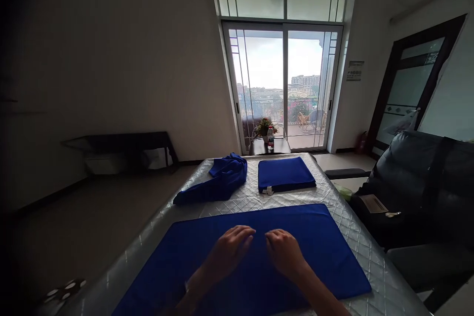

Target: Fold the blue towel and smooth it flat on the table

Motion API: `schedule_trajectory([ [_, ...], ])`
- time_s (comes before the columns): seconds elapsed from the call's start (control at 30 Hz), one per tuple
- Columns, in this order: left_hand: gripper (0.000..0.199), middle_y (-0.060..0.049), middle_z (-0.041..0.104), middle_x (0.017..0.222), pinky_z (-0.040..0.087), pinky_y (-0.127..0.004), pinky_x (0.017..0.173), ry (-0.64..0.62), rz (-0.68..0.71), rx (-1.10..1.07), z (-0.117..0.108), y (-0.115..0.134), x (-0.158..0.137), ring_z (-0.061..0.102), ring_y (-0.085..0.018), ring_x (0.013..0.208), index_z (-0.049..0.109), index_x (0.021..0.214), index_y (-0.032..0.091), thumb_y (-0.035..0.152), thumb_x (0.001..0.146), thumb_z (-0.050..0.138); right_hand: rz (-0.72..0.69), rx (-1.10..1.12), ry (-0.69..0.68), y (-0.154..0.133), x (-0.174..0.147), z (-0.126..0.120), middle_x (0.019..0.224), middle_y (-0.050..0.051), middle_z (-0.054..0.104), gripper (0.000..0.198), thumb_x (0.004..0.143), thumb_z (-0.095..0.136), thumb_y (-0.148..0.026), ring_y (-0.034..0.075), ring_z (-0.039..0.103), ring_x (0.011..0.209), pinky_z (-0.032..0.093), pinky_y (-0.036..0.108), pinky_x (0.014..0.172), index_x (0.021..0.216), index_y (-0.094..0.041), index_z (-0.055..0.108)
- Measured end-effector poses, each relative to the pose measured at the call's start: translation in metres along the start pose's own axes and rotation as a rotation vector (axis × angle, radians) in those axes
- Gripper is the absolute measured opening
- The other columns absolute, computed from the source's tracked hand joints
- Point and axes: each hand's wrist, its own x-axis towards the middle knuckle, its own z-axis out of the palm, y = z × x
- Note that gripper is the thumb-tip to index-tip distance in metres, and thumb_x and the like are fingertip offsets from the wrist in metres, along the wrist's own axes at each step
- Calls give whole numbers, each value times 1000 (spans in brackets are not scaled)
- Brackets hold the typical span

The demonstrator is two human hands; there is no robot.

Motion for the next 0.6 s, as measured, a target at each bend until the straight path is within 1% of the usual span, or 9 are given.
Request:
schedule_trajectory([
  [0.03,33,-9,78,122,59,-46,103,-34,-51,72,10,-13,15,72,-26,116,72,123,25,31,106,44,-15,-23,-20,-7,21,8,138,8,70,47,104,36,-33,21,62,132,43,36,117,136,-21,68],
  [0.07,34,-11,74,131,55,-48,109,-72,-84,138,22,-28,27,68,-27,125,71,127,22,30,106,45,-15,-53,-39,-10,40,18,146,9,64,50,103,36,-33,22,55,140,37,37,122,143,-19,62],
  [0.13,39,-14,65,145,47,-51,116,-132,-142,240,45,-58,39,58,-29,139,65,137,20,32,106,44,12,-105,-76,-11,69,40,159,11,48,56,103,35,-35,23,39,151,27,41,127,153,-15,50],
  [0.2,45,-15,56,154,42,-53,120,-193,-175,284,62,-85,38,49,-29,146,57,147,19,35,108,42,47,-137,-96,-3,85,58,165,12,37,61,104,31,-40,24,28,156,22,44,128,158,-12,41],
  [0.27,51,-14,48,160,38,-54,122,-253,-196,288,67,-107,27,41,-29,151,49,154,19,39,109,39,67,-157,-105,11,89,68,168,11,32,64,105,27,-44,24,23,158,18,45,129,160,-13,36],
  [0.37,56,-11,38,166,30,-54,126,-319,-255,287,52,-140,-1,32,-28,155,41,159,21,45,109,34,88,-195,-123,47,76,59,169,6,27,65,106,21,-48,22,19,159,14,45,130,163,-19,31],
  [0.47,59,-10,35,168,25,-55,127,-297,-407,328,17,-185,-39,28,-27,157,37,161,22,48,108,32,193,-280,-110,98,52,22,170,4,29,66,106,20,-51,22,19,159,12,43,130,163,-21,30],
  [0.53,61,-10,37,167,24,-56,127,-271,-517,367,-7,-218,-66,28,-28,157,38,161,22,49,107,30,337,-361,-37,131,36,-9,167,4,37,60,107,25,-48,20,25,157,18,37,129,159,-24,41],
  [0.6,62,-12,39,166,27,-57,126,-256,-592,392,-26,-249,-90,28,-30,157,37,161,19,48,107,26,429,-397,56,153,25,-34,163,10,46,50,107,38,-45,24,37,152,28,43,125,150,-25,54],
])
